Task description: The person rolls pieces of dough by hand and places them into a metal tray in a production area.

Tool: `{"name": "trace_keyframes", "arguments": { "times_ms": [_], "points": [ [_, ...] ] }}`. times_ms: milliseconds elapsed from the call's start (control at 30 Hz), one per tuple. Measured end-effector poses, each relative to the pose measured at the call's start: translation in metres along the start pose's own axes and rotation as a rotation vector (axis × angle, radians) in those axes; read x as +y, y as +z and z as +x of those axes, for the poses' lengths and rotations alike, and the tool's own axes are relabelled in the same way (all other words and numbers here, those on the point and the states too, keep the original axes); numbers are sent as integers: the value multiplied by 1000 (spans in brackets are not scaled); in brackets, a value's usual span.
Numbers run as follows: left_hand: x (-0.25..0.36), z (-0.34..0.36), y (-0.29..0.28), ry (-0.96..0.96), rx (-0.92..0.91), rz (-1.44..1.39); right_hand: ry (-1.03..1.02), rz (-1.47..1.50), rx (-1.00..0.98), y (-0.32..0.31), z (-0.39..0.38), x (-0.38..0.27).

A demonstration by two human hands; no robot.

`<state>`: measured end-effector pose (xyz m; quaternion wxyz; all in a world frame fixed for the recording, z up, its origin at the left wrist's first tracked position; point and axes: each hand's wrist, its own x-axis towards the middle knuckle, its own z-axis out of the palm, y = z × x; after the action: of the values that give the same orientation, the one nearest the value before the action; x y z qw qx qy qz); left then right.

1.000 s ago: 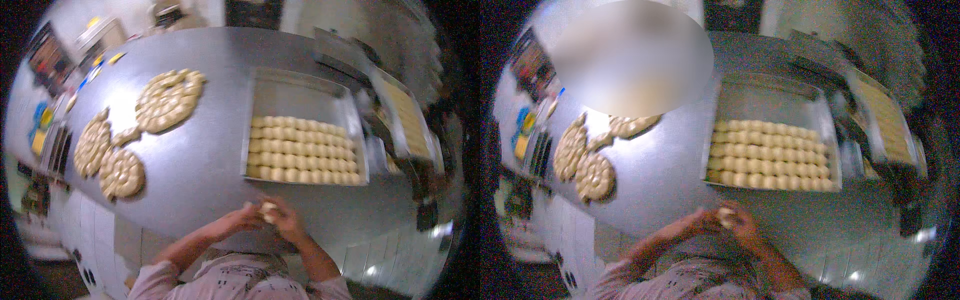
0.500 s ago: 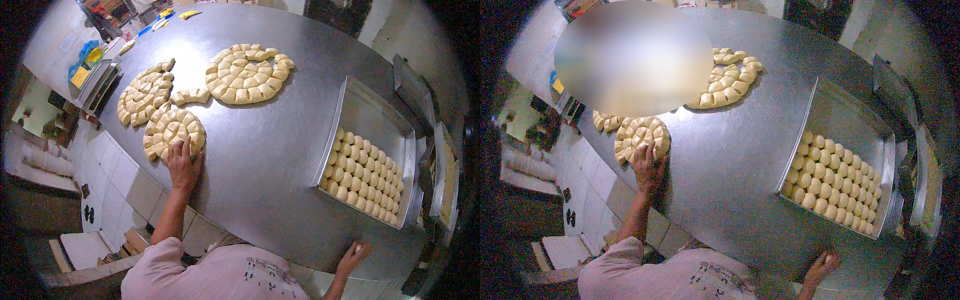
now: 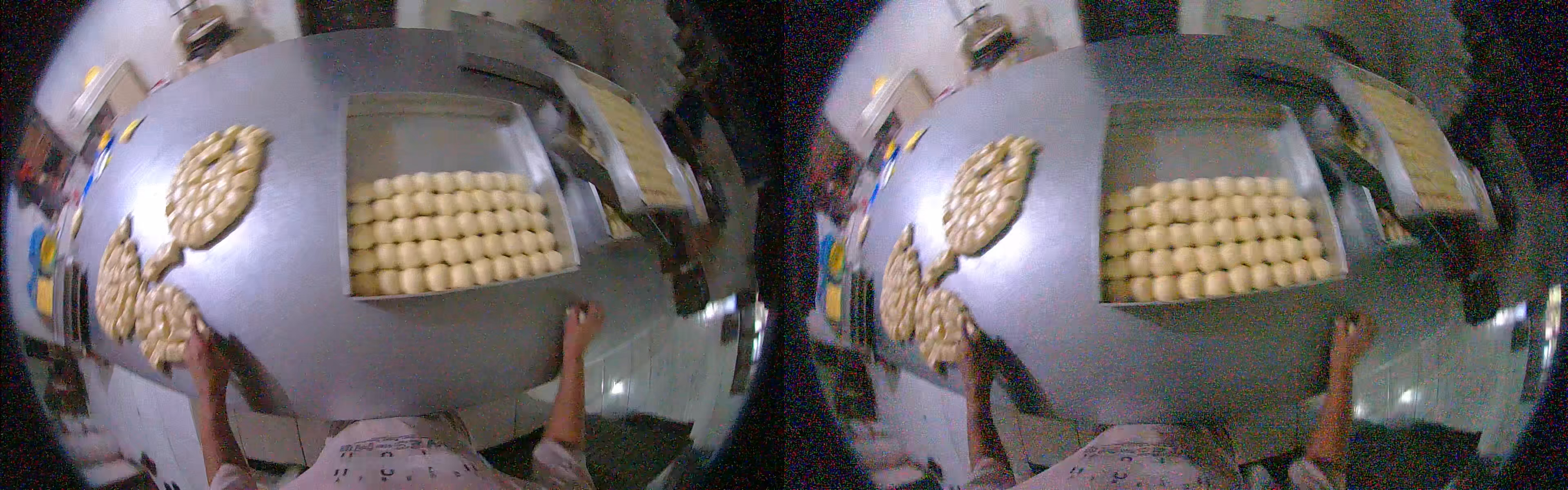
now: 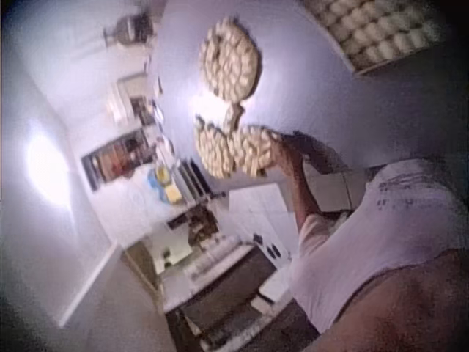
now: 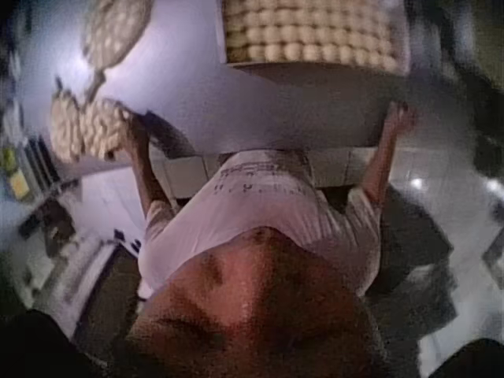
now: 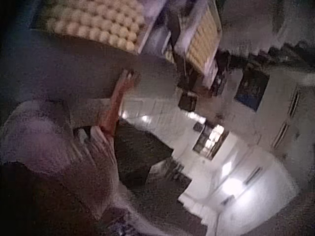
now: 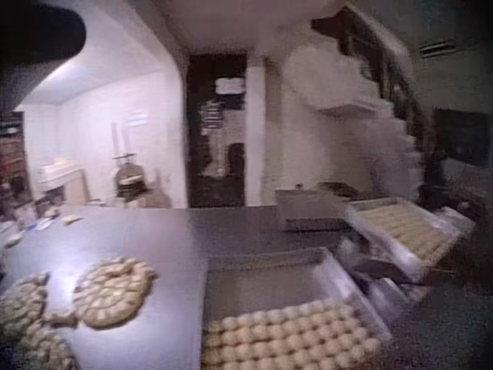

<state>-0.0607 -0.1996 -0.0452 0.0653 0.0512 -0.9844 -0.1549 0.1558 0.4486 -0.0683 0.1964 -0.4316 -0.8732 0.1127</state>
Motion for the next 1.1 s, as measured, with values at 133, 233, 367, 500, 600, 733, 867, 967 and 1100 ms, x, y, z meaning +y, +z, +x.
{"name": "trace_keyframes", "arguments": {
  "times_ms": [133,233,367,500,600,733,867,967,1100],
  "points": [
    [67,-11,-15,133,4,-72,-186,33,150,19,0,-70],
    [128,-28,-40,125,-57,-280,-271,252,-17,-6,-31,-50],
    [183,-34,-46,234,-177,-638,-138,-9,303,10,28,-23],
    [244,-43,-75,301,-43,-754,-393,83,-38,-9,-20,-24],
    [213,-40,-69,187,-114,-728,-123,345,-250,-54,14,-18],
    [207,-58,-39,-35,-194,-1177,-62,1070,15,-77,92,-75],
    [218,-70,-9,-31,-382,-1397,-522,976,611,-83,160,-182],
    [219,-76,-6,-150,-332,-1244,-482,273,49,-8,187,-162],
    [178,-82,11,-345,-269,-1376,-448,801,12,-20,96,-212]
  ]
}}
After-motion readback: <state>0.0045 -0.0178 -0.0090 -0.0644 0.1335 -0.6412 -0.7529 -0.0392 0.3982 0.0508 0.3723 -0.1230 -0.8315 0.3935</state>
